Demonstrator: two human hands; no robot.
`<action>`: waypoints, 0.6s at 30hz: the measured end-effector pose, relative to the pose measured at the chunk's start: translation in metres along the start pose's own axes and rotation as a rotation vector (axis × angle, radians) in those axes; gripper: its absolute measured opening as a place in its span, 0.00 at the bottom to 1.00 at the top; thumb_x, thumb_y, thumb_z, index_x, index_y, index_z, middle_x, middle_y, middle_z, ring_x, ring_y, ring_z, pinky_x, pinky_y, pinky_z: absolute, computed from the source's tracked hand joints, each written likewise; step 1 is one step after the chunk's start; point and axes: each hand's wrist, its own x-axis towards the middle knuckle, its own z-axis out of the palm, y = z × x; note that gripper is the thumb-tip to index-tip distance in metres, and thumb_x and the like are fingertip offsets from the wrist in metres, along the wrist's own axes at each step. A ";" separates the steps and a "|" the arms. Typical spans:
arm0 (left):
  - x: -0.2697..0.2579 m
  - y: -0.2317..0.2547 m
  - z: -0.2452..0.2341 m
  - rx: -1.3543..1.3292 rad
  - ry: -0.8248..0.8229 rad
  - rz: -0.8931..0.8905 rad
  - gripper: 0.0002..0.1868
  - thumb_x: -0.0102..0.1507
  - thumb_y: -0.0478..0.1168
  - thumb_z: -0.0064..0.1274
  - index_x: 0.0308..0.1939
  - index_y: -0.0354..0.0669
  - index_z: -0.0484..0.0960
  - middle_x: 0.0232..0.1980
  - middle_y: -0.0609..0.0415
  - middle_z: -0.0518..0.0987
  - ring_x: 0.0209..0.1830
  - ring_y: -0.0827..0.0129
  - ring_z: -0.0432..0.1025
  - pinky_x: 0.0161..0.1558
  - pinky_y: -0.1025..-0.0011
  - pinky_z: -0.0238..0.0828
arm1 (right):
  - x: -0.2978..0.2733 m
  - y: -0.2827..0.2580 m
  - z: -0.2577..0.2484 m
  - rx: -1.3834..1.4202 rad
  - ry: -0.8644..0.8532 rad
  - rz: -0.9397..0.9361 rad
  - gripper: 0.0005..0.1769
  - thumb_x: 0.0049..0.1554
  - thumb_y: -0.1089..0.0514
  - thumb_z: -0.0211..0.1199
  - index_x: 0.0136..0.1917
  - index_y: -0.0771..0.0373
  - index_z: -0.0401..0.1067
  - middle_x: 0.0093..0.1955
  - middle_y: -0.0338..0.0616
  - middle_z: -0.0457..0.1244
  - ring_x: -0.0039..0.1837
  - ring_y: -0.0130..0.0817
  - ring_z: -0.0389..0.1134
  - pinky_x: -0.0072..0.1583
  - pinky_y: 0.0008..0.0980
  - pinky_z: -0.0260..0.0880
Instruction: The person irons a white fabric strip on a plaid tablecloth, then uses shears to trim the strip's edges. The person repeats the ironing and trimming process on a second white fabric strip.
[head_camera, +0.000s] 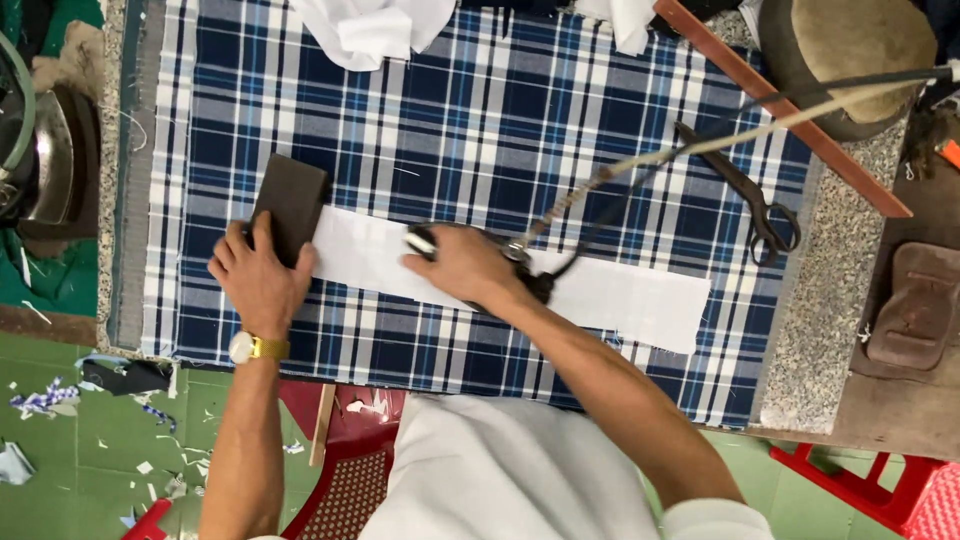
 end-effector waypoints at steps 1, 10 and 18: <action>0.004 -0.002 0.002 -0.001 -0.003 -0.008 0.39 0.59 0.58 0.58 0.70 0.45 0.74 0.59 0.38 0.71 0.55 0.48 0.64 0.55 0.54 0.54 | 0.013 -0.010 0.004 -0.006 -0.006 0.000 0.25 0.55 0.38 0.62 0.49 0.63 0.77 0.45 0.53 0.72 0.52 0.52 0.75 0.52 0.44 0.74; 0.015 -0.012 -0.013 -0.224 -0.097 0.010 0.45 0.60 0.73 0.58 0.66 0.40 0.76 0.56 0.40 0.78 0.52 0.49 0.67 0.51 0.57 0.58 | 0.075 -0.065 0.038 -0.051 -0.021 -0.184 0.29 0.52 0.34 0.58 0.40 0.64 0.76 0.40 0.56 0.71 0.47 0.53 0.76 0.45 0.45 0.75; 0.013 -0.004 -0.006 -0.007 -0.033 0.134 0.40 0.68 0.66 0.46 0.64 0.29 0.77 0.54 0.36 0.78 0.49 0.47 0.66 0.49 0.55 0.62 | 0.030 -0.011 0.033 -0.102 -0.042 -0.097 0.23 0.62 0.42 0.54 0.52 0.64 0.72 0.47 0.50 0.71 0.45 0.47 0.73 0.45 0.44 0.74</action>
